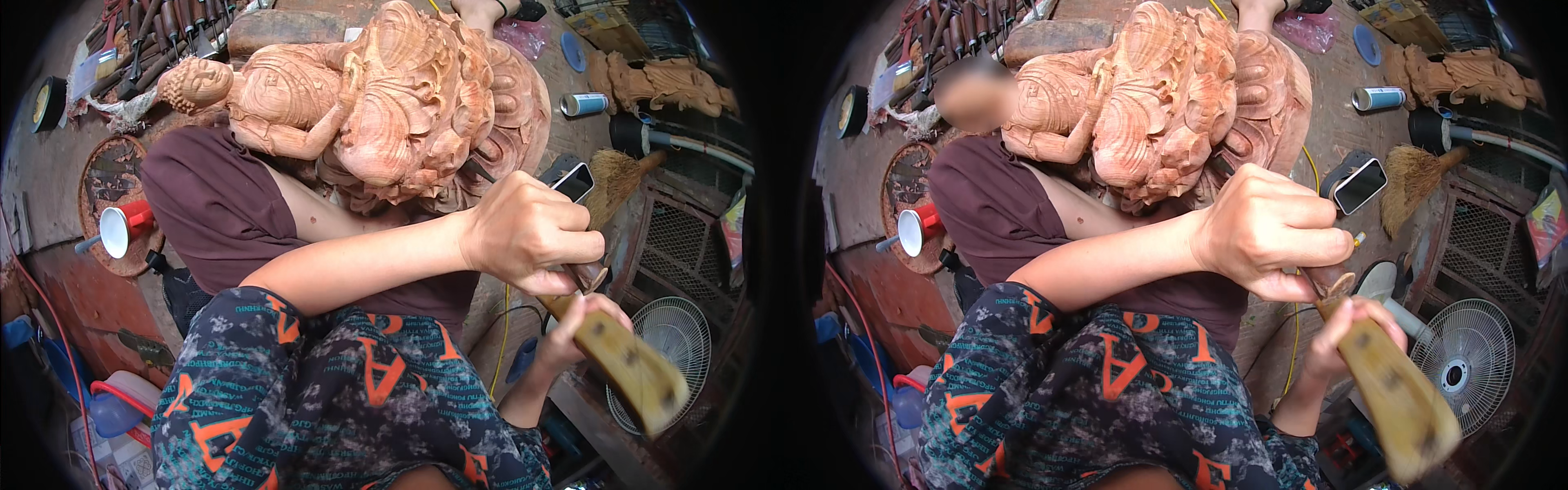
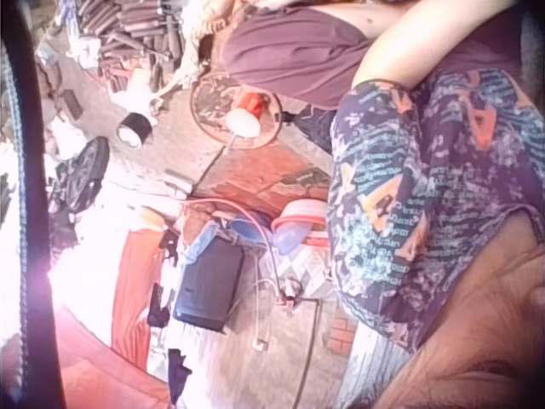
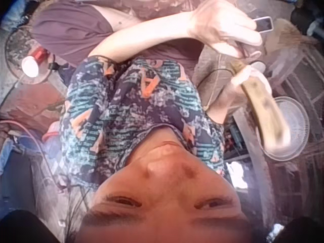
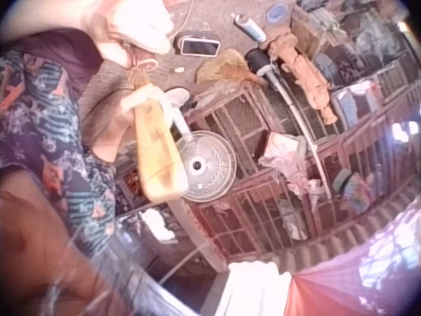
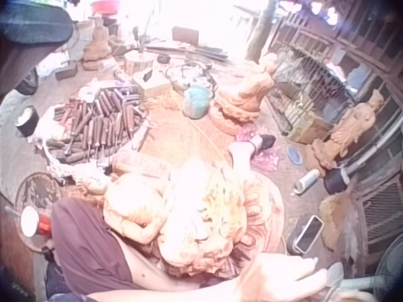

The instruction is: The person carves a wooden Buddha statue using a chisel and a wooden mallet. They repeatedly strike the chisel to shape the intricate details of the statue's robes and base while sitting on the floor.

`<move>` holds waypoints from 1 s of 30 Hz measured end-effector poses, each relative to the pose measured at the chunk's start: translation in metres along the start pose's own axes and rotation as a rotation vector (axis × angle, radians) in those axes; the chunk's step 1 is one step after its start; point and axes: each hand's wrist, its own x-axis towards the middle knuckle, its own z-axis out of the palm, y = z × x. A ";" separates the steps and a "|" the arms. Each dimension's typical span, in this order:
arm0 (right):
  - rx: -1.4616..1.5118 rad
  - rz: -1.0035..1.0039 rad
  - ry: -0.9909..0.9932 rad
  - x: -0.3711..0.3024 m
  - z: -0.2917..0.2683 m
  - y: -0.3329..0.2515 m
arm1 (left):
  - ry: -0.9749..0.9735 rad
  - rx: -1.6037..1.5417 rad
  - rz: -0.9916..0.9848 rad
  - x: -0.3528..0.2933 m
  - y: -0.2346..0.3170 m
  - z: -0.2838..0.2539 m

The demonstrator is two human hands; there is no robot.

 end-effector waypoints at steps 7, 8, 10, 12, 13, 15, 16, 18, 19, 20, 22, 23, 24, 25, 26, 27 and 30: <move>-0.117 0.148 -0.089 -0.032 -0.010 0.015 | 0.009 0.090 0.172 0.000 0.005 0.007; -0.125 0.122 -0.091 -0.038 -0.013 0.018 | -0.001 0.105 0.201 0.001 0.010 0.010; -0.108 0.251 -0.186 -0.050 -0.006 0.004 | -0.030 0.145 0.266 0.001 0.027 0.018; 0.026 0.373 -0.194 -0.059 0.005 -0.003 | -0.134 0.070 0.168 -0.005 0.040 0.025; 0.121 0.429 -0.179 -0.061 0.012 -0.004 | -0.167 0.089 0.157 -0.007 0.039 0.026; 0.324 0.532 -0.154 -0.065 0.025 -0.002 | -0.192 0.133 0.180 -0.014 0.032 0.024; 0.433 0.665 -0.208 -0.065 0.025 0.004 | -0.183 0.153 0.216 -0.015 0.023 0.022; 0.633 1.025 -0.368 -0.059 0.028 0.016 | -0.175 0.202 0.273 -0.015 0.004 0.014; 0.714 1.078 -0.338 -0.057 0.031 0.015 | -0.239 0.225 0.187 -0.016 0.004 0.011; 0.808 1.127 -0.313 -0.052 0.039 0.012 | -0.308 0.259 0.103 -0.016 0.002 0.006; 0.773 1.053 -0.266 -0.087 0.032 0.050 | -0.365 0.032 -0.226 -0.013 0.032 0.002; 0.799 1.041 -0.174 -0.079 0.047 0.033 | -0.355 0.058 -0.240 -0.009 0.043 -0.001; 0.782 0.996 -0.188 -0.067 0.054 0.018 | -0.340 0.074 -0.250 0.000 0.050 -0.009; 0.777 0.948 -0.194 -0.059 0.060 0.006 | -0.306 0.030 -0.360 0.009 0.051 -0.022; 0.779 0.955 -0.374 -0.048 0.058 0.008 | -0.252 -0.023 -0.471 0.022 0.052 -0.036; 0.774 0.941 -0.562 -0.036 0.057 0.011 | -0.217 -0.015 -0.702 0.041 0.051 -0.056; 0.832 0.920 -0.473 -0.025 0.067 -0.013 | -0.073 0.203 -0.766 0.070 0.000 -0.141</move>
